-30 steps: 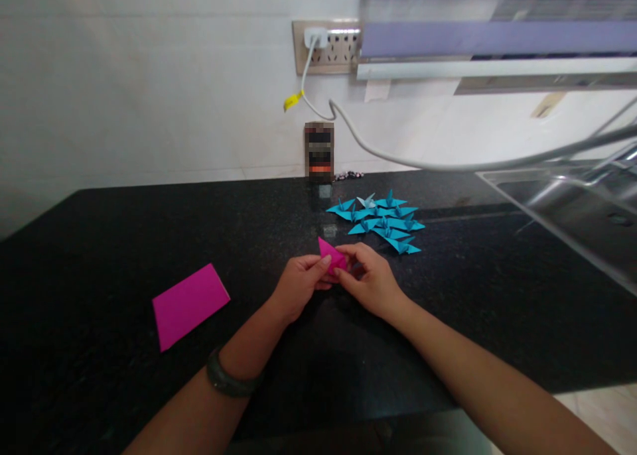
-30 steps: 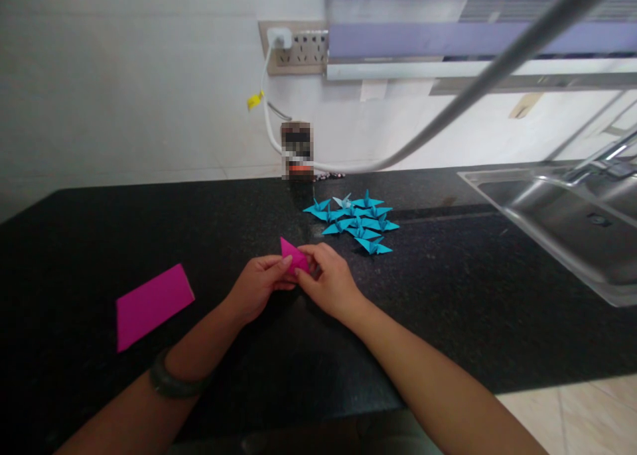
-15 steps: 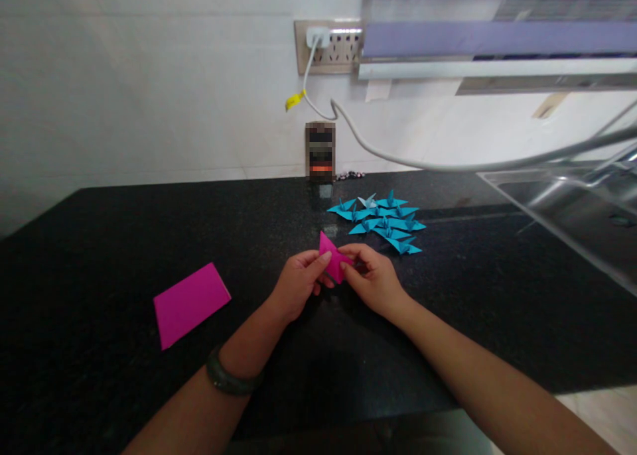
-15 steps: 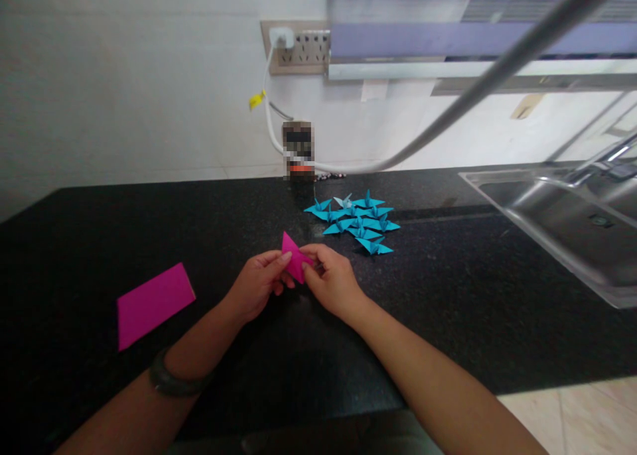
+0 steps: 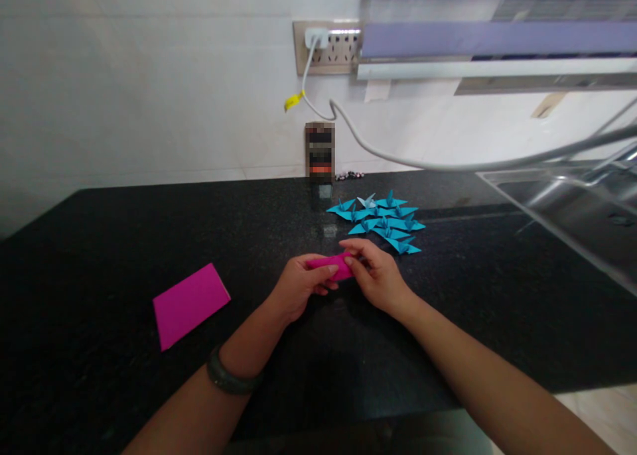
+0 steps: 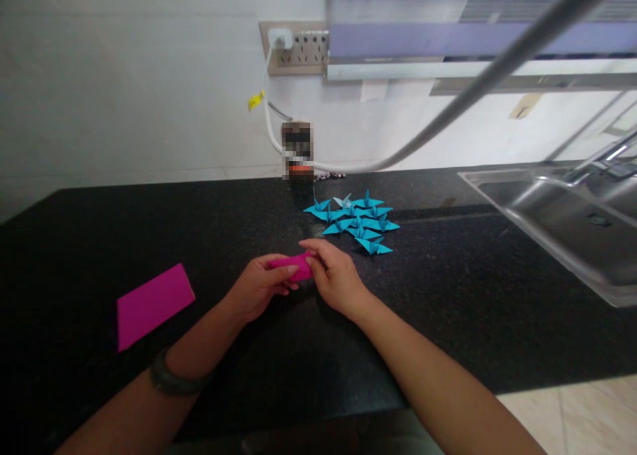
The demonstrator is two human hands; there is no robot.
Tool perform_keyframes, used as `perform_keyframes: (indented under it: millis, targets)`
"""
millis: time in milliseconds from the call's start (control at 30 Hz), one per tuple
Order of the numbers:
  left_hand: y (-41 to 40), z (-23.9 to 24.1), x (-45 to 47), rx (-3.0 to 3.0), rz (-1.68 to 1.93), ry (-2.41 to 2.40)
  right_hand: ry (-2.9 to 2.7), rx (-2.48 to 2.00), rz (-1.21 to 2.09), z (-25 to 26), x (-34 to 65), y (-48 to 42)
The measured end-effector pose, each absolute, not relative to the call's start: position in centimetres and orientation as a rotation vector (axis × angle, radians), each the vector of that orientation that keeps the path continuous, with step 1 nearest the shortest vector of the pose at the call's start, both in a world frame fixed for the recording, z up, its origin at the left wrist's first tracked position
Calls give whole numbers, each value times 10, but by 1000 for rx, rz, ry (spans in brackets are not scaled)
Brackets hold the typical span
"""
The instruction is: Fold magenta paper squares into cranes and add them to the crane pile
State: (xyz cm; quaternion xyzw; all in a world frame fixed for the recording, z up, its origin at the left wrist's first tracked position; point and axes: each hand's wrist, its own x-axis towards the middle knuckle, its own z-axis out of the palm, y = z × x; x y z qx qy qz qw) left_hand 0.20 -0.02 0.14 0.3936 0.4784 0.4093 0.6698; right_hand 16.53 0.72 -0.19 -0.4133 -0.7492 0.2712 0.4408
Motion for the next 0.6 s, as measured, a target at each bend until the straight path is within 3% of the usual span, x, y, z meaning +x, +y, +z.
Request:
perform_keyframes:
  millis: [133, 367, 600]
  targets:
    - [0, 1, 2, 833, 965, 1078, -1699, -1079, 790, -4, 162, 9]
    - [0, 1, 4, 807, 1066, 1075, -1401, -1128, 1296, -8, 155, 12]
    - [1, 0, 4, 854, 1050, 1168, -1343, -988, 1270, -8, 156, 15]
